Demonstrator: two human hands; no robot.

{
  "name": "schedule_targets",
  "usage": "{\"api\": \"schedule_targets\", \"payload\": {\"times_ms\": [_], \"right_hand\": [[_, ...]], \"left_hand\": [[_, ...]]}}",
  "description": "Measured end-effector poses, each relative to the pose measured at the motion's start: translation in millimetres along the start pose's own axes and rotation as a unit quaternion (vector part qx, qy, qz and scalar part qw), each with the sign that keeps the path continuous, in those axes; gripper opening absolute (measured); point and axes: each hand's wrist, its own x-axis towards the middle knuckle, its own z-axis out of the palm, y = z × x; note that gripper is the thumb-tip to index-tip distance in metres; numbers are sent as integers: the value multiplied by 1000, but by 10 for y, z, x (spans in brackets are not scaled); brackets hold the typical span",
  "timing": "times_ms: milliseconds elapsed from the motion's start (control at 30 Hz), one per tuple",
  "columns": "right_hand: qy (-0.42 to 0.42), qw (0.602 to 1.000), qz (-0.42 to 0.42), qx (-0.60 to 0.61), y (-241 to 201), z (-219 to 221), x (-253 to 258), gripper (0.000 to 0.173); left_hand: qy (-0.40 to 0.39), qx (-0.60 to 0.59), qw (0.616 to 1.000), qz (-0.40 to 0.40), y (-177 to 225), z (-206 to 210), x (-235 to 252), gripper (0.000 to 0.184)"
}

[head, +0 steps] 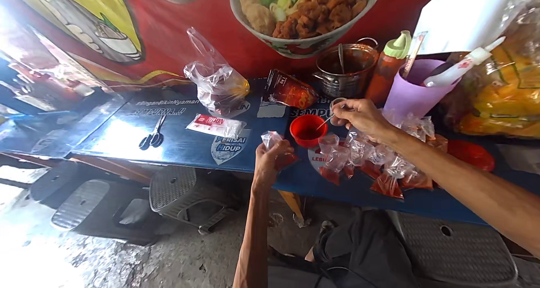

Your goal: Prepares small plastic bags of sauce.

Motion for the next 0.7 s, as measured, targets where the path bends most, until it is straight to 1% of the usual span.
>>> {"api": "schedule_targets", "payload": {"times_ms": [133,233,333,433,600,700], "right_hand": [[5,1000,24,12,19,30,13,22],[11,1000,6,-6,78,49,27,24],[21,999,-9,-27,105,68,41,24],[11,1000,7,-23,107,64,49,24],[31,998,-1,-61,142,83,82,25],[39,998,20,-36,162,85,118,25]], "left_hand": [[-24,-58,998,3,86,-58,-35,12],[-29,-65,997,5,76,-55,-28,10],[-13,-52,999,4,70,-37,-30,10],[16,-30,999,2,83,23,-57,11],[25,28,999,27,3,66,-6,8],[30,78,996,43,-72,83,28,10]]}}
